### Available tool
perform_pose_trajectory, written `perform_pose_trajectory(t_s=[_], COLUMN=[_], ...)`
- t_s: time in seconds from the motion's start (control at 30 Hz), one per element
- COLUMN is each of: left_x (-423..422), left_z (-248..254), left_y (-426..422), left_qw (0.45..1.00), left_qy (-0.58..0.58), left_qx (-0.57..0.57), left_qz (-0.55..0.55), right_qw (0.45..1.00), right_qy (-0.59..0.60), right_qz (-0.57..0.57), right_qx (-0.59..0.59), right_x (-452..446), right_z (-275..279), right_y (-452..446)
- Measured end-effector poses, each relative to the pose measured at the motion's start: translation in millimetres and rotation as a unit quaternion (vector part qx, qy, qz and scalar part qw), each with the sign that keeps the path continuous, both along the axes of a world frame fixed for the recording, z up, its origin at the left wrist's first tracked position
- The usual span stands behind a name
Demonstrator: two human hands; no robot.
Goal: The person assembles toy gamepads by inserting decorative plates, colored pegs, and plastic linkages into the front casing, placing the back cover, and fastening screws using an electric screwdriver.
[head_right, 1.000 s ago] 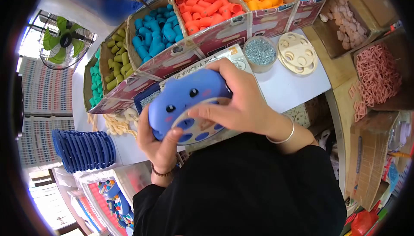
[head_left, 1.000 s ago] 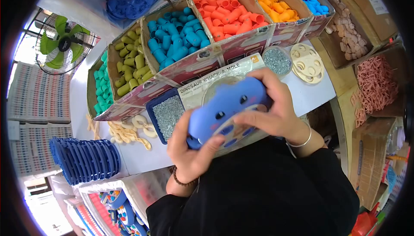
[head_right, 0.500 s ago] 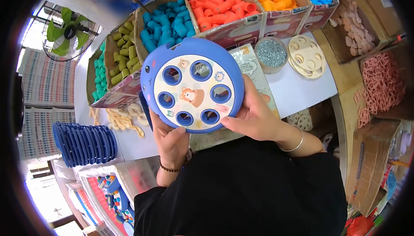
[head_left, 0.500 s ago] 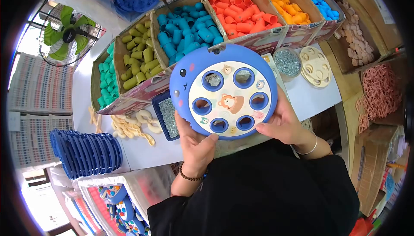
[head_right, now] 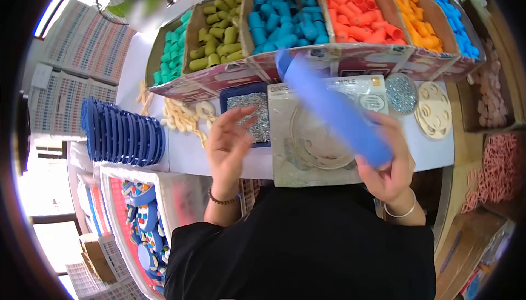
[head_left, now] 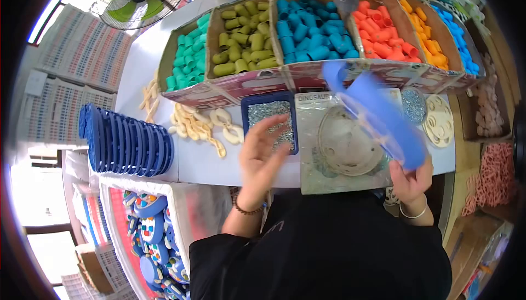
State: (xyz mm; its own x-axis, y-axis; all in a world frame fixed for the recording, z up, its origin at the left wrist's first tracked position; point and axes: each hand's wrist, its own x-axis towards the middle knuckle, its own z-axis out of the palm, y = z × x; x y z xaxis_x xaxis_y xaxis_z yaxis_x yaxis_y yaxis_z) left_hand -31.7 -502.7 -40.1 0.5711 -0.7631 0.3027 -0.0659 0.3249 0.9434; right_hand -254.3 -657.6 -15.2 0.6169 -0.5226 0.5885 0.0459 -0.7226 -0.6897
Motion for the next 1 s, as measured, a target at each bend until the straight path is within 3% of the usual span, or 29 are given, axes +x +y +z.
perform_pose_trajectory(t_s=[0.03, 0.1, 0.17, 0.2, 0.27, 0.33, 0.4, 0.47, 0.53, 0.7, 0.8, 0.87, 0.9, 0.97, 1.0], left_x=[9, 49, 75, 81, 90, 99, 108, 124, 131, 101, 79, 65, 63, 37, 35], left_z=[2, -22, -37, -42, -48, -45, -40, -47, -45, -9, 12, 5, 9, 23, 33], left_y=[9, 38, 61, 67, 76, 85, 91, 105, 112, 91, 65, 54, 43, 3, -11], left_qw=[0.993, 0.936, 0.854, 0.853, 0.717, 0.717, 0.659, 0.683, 0.671, 0.675, 0.799, 0.909, 0.878, 0.958, 0.941], left_qy=[-0.035, -0.175, -0.255, -0.254, -0.421, -0.447, -0.588, -0.567, -0.592, -0.602, -0.523, -0.339, -0.423, -0.272, -0.326], left_qx=[0.046, 0.167, 0.274, 0.275, 0.357, 0.365, 0.353, 0.371, 0.366, 0.23, 0.07, 0.016, 0.06, 0.01, 0.089], left_qz=[0.105, 0.257, 0.362, 0.362, 0.426, 0.392, 0.307, 0.274, 0.255, 0.359, 0.29, 0.241, 0.215, 0.085, -0.002], right_qw=[0.984, 0.954, 0.958, 0.958, 0.954, 0.959, 0.961, 0.963, 0.964, 0.97, 0.968, 0.966, 0.966, 0.971, 0.971], right_qy=[0.029, 0.074, 0.119, 0.138, 0.14, 0.12, 0.118, 0.113, 0.109, 0.091, 0.063, 0.042, 0.044, 0.039, 0.039], right_qz=[-0.016, 0.03, 0.091, 0.124, 0.113, 0.111, 0.105, 0.109, 0.105, 0.098, 0.085, 0.081, 0.075, 0.092, 0.086], right_qx=[-0.174, -0.288, -0.246, -0.219, -0.24, -0.231, -0.227, -0.221, -0.217, -0.204, -0.226, -0.241, -0.242, -0.219, -0.219], right_x=[1, 8, 13, 15, 18, 19, 18, 17, 17, 18, 18, 15, 14, 13, 15], right_z=[2, 4, -5, -12, -15, -14, -19, -20, -21, -22, -25, -24, -24, -22, -22], right_y=[-9, -10, -8, -9, -7, -6, -5, -5, -6, -5, -3, -1, -1, 1, 2])
